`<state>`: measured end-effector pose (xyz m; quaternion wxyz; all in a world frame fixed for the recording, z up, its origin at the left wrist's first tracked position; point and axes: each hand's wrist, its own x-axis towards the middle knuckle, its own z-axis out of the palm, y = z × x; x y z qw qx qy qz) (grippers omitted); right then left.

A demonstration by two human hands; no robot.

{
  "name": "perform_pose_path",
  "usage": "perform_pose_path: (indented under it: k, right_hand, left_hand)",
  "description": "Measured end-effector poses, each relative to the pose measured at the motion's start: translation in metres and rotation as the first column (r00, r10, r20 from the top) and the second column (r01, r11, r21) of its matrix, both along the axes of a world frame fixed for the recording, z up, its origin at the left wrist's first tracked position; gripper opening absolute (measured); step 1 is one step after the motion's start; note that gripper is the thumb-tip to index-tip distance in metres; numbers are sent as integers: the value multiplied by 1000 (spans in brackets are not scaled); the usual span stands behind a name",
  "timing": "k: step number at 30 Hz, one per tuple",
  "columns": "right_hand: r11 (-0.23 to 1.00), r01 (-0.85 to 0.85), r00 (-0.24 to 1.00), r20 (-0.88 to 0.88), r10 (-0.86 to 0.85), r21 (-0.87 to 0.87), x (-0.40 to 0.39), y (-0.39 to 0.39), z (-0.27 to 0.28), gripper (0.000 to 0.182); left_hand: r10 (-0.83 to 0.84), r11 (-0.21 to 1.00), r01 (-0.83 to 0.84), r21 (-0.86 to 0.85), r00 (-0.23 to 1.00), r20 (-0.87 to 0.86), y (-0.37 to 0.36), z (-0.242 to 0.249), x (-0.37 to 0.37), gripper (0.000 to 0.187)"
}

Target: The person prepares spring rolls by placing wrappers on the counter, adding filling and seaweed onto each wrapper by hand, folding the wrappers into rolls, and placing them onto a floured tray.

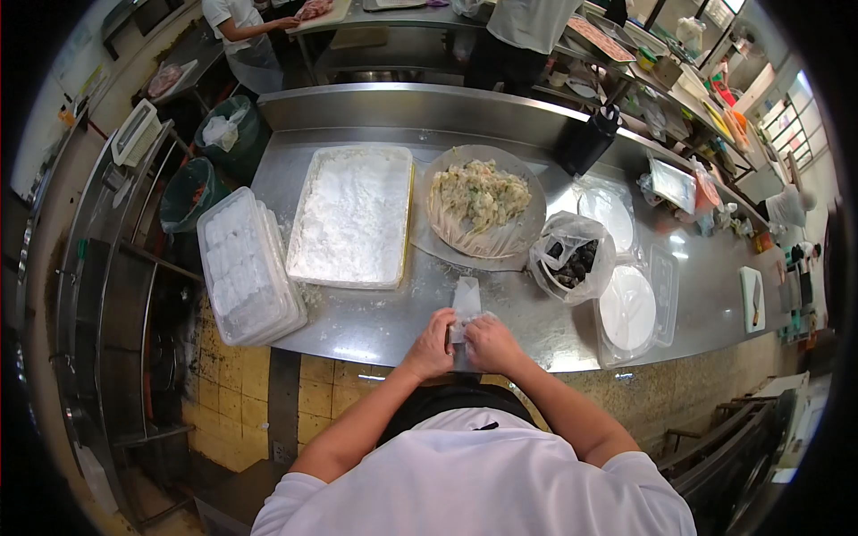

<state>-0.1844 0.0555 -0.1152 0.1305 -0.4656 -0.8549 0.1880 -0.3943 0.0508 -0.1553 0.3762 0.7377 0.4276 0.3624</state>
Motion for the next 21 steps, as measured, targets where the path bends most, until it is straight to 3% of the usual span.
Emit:
perform_pose_path:
  k: [5,8,12,15,18,21]
  right_hand:
    - [1000,-11,999,43,10,10,-5,1,-1,18]
    - [1000,-22,997,79,22,3,-6,-1,0,29]
    - [992,113,992,-46,-116,-59,4,-18,14,51]
    - [996,95,996,-1,-95,-4,22,-39,17,65]
    - [999,25,992,123,-29,37,25,-61,12,64]
    - [998,-18,988,155,8,60,23,-72,-23,54]
  left_hand:
    - [-59,996,61,70,998,-19,5,10,-6,73]
    - [-144,980,165,110,973,-181,11,25,-10,80]
    - [-220,955,277,103,901,-374,13,26,-21,90]
    - [-314,926,370,74,864,-393,6,30,-31,96]
    - [-331,894,423,148,846,-418,-14,11,-33,89]
    - [-263,896,358,263,905,-335,-28,-1,-28,74]
